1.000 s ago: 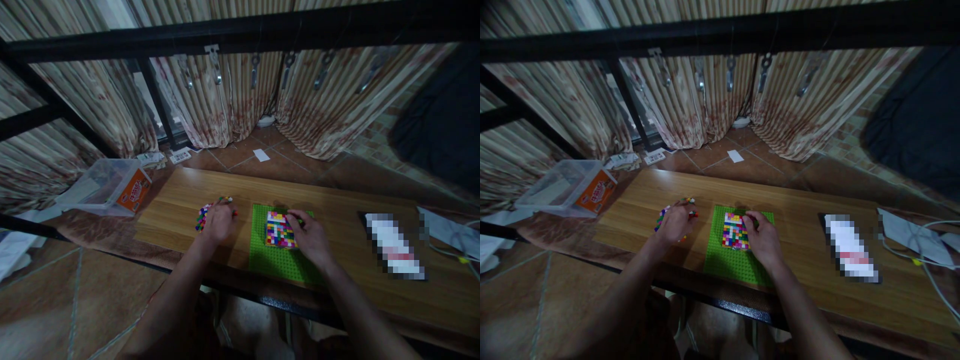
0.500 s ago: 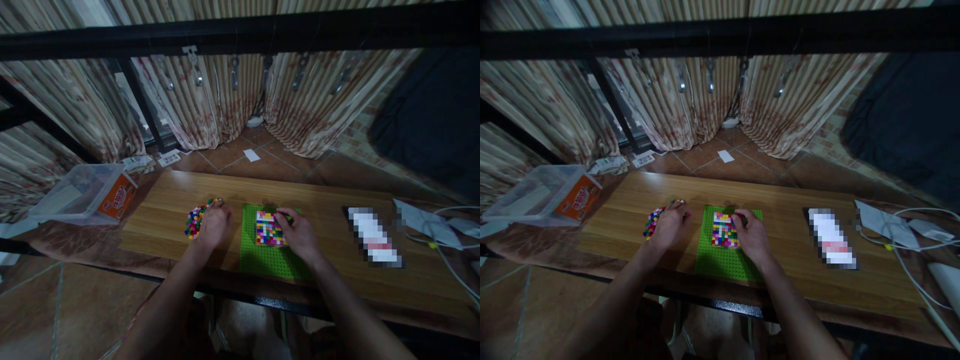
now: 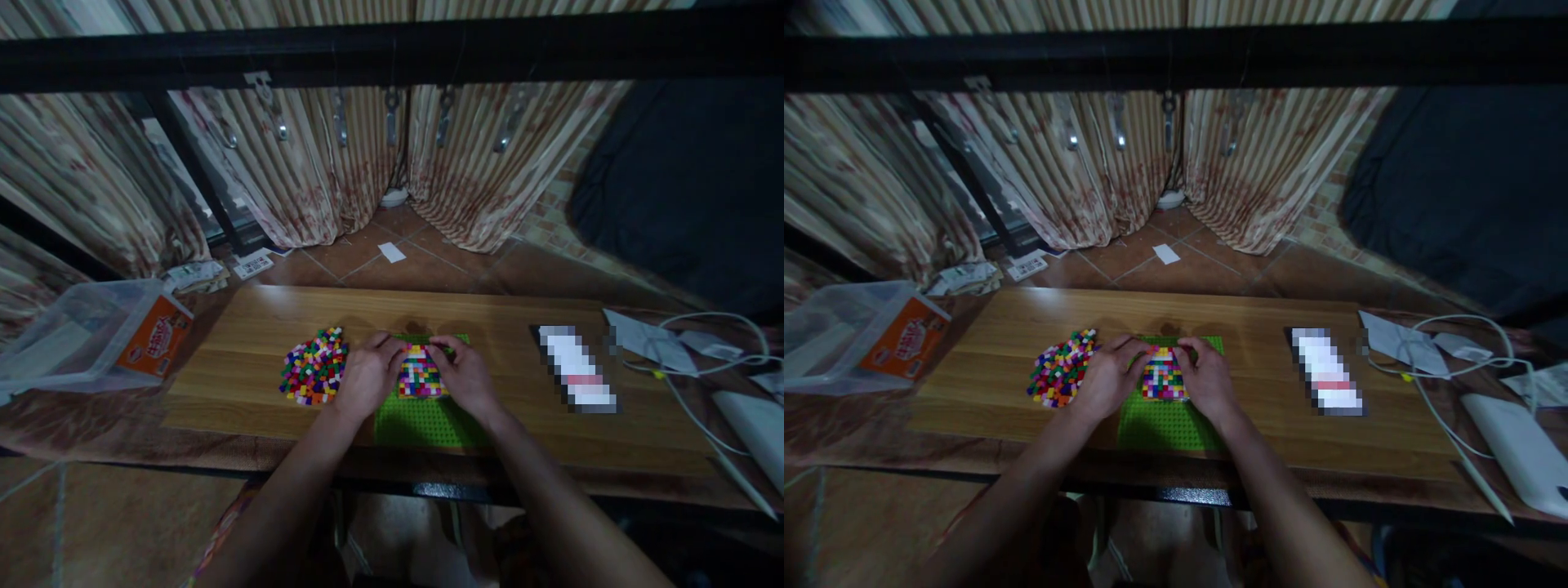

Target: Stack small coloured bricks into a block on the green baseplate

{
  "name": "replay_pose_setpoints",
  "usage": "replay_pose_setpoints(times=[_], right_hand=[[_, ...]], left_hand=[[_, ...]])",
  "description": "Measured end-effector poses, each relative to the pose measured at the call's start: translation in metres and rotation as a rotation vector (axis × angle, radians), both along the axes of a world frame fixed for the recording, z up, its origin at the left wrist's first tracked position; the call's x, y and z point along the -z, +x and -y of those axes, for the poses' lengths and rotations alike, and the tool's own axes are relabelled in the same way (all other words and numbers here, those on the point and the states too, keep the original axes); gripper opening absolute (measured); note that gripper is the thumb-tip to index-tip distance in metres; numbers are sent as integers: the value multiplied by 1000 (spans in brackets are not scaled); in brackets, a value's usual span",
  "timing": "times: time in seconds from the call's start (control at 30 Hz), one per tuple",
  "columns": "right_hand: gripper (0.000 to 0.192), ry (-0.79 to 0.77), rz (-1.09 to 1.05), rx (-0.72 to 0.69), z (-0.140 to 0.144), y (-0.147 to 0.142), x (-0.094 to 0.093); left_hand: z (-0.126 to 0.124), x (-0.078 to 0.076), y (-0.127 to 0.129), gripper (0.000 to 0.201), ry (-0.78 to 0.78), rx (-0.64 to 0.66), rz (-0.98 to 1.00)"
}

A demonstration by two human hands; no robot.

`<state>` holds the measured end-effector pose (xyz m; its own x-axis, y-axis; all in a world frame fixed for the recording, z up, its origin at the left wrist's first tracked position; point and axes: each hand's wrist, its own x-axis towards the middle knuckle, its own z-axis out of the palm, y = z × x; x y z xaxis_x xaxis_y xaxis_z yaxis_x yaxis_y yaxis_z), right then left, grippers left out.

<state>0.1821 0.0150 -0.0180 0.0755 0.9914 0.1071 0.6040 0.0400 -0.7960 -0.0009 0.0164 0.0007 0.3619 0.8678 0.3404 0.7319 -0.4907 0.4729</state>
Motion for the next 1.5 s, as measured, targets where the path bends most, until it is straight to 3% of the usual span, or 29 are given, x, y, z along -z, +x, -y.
replay_pose_setpoints(times=[0.3,0.6,0.77,1.1,1.5], right_hand=[[32,6,-18,-24,1,1,-1],[31,23,-43,-10,-1,-1,-1],[31,20,-83,-10,-7,-3,-1],[31,-15,-32,-40,-10,-22,-3],[27,-46,-66,-33,-13,-22,-3]], left_hand=[[-3,-2,6,15,19,-34,-61],[-5,4,12,6,-31,-113,66],[-4,9,14,16,-89,-180,127],[-4,16,11,31,-165,-140,260],[0,20,9,31,-187,-123,300]])
